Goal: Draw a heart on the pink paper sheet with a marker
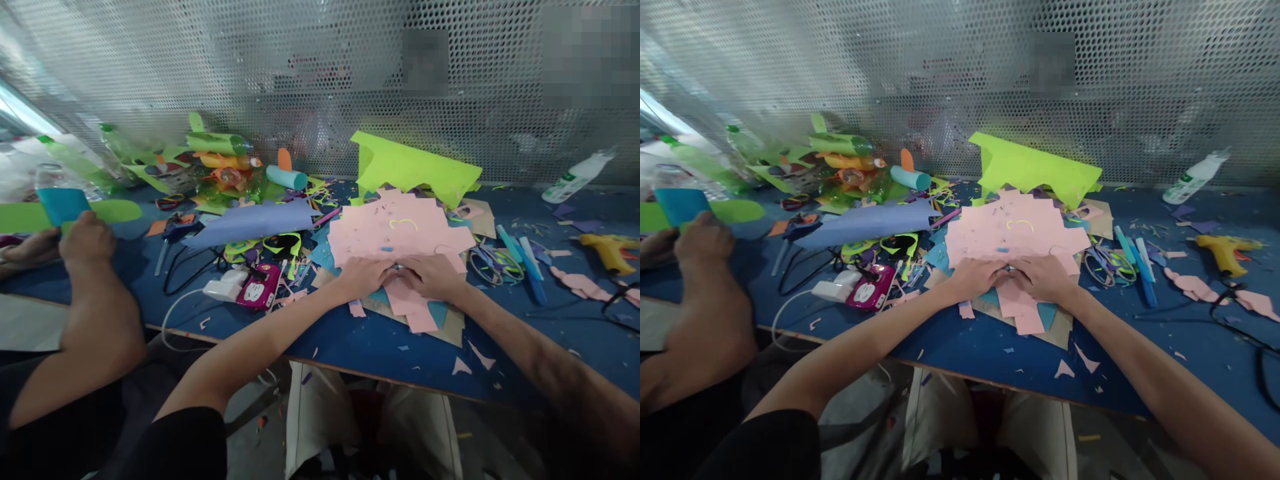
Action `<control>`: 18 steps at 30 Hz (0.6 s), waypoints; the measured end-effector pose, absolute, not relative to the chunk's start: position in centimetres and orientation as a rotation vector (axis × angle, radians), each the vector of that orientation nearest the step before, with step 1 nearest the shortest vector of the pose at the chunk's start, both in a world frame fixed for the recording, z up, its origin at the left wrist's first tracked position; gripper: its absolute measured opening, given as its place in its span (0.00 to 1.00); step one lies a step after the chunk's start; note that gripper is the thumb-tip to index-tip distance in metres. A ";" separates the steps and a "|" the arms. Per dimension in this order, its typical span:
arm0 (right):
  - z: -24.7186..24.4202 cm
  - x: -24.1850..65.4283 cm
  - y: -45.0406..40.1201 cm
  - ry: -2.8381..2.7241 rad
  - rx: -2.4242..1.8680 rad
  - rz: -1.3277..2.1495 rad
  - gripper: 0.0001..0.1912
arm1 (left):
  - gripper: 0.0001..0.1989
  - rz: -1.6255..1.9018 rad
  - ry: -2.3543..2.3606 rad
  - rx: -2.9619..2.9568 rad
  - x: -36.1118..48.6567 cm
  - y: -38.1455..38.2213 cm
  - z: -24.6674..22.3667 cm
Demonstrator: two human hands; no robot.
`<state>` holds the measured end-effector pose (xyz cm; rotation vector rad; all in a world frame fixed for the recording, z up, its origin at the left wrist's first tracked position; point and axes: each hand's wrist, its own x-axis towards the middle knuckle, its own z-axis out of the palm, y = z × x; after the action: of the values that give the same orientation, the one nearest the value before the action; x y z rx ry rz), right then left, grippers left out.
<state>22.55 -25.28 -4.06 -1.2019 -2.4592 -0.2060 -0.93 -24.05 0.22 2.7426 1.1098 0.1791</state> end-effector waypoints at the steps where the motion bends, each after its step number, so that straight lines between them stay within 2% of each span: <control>1: -4.1 22.6 -25.3 -2.447 -1.208 -0.215 0.15 | 0.22 0.175 1.105 2.732 -0.9 -24.1 0.4; 18: -4.5 22.5 -26.2 -2.331 -1.244 -0.358 0.17 | 0.21 0.234 1.072 2.765 -0.9 -24.1 0.5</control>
<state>22.51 -26.23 -4.47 -1.2442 -2.3308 -0.3581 -0.92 -24.09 0.48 2.7650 1.0717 0.2341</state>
